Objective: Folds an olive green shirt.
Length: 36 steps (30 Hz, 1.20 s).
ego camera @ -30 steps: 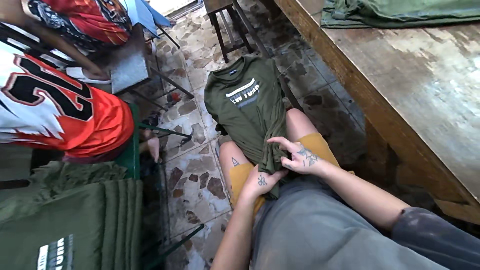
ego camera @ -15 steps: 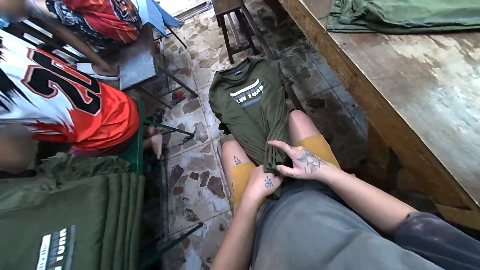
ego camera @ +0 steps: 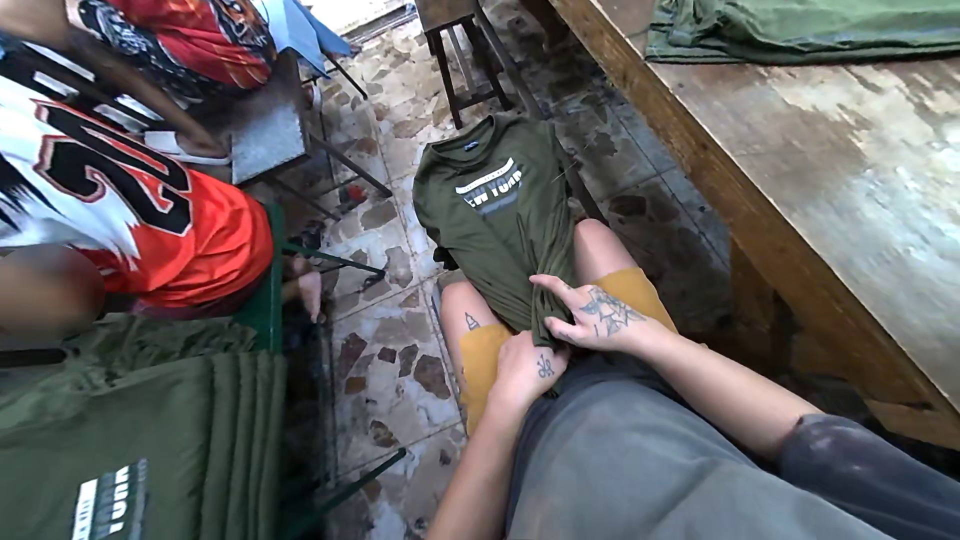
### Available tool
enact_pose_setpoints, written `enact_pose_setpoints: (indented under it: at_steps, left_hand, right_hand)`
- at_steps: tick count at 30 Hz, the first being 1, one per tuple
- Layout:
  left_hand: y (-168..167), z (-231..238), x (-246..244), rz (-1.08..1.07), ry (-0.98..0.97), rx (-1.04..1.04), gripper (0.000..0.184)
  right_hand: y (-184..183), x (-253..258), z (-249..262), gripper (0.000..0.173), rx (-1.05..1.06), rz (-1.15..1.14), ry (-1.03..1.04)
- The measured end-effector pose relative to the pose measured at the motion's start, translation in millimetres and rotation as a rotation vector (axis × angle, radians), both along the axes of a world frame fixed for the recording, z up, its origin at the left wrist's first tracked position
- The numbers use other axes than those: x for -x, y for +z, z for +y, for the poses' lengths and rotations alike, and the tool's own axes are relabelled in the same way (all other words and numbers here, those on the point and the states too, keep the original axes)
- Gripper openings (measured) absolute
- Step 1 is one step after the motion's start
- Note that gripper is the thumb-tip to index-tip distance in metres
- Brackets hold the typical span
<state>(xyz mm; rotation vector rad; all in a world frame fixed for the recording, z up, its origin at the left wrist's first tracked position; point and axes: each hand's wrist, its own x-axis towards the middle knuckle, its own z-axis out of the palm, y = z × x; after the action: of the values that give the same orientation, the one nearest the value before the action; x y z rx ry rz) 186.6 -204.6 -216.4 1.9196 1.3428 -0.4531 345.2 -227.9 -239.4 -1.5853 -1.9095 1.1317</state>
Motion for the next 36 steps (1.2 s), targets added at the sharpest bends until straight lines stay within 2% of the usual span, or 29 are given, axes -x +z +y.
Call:
enact_pose_setpoints:
  at_steps: [4,8,10,12,15,18,19,21,23,25,27,29,31,34,36]
  left_hand:
    - [0.4,-1.4,2.8,-0.029,0.050,-0.008,0.041]
    - [9.7,-4.9,-5.2,0.067,0.038,-0.021,0.040]
    - [10.3,-5.2,-6.6,0.086,0.028,-0.036,0.043]
    - [2.5,-9.2,0.9,-0.016,0.064,-0.104,0.050]
    - [-31.0,-23.9,26.8,-0.413,0.140,-0.402,0.067]
    - [-45.4,-25.7,38.3,-0.572,0.091,-0.435,0.055]
    - [-46.3,-23.6,39.1,-0.578,0.057,-0.414,0.051]
    - [-42.6,-13.0,41.8,-0.557,-0.014,-0.375,0.046]
    - [-34.9,1.8,57.7,-0.587,-0.031,-0.352,0.045]
    - [-23.5,13.8,95.2,-0.720,0.169,-0.439,0.034]
    - [-12.4,11.4,147.6,-0.821,0.481,-0.577,0.030]
    - [-5.3,-5.9,181.9,-0.800,0.712,-0.635,0.031]
    - [-5.5,-30.0,185.7,-0.669,0.789,-0.566,0.030]
    - [-16.8,-45.3,177.4,-0.441,0.762,-0.421,0.040]
    - [-15.2,-35.0,160.9,-0.415,0.571,-0.517,0.046]
  right_hand:
    - [-2.7,-4.5,0.3,0.057,-0.026,0.042,0.054]
    - [7.5,-0.4,3.7,0.067,0.041,-0.018,0.096]
    - [6.5,-0.8,4.7,0.061,0.005,-0.024,0.092]
    - [1.7,-5.2,4.0,0.057,-0.026,0.022,0.065]
    - [-11.5,-10.2,1.0,0.059,-0.094,0.197,-0.025]
    - [-10.0,-3.8,8.3,0.081,-0.028,0.278,-0.016]
    - [-11.3,0.9,13.0,0.080,-0.009,0.269,-0.018]
    - [-21.7,6.8,22.5,0.061,-0.003,0.284,-0.048]
    - [-34.7,1.4,23.8,0.032,-0.085,0.399,-0.203]
    - [-31.6,-32.7,16.3,0.020,-0.236,0.548,-0.499]
    - [-14.9,-83.6,-5.2,0.018,-0.409,0.684,-0.803]
    - [-2.1,-116.9,-35.1,0.020,-0.500,0.667,-0.976]
    - [-1.6,-115.8,-62.7,0.019,-0.457,0.512,-1.015]
    - [-23.0,-105.0,-77.0,0.020,-0.309,0.319,-0.961]
    - [-23.7,-91.7,-65.1,0.023,-0.382,0.216,-0.763]
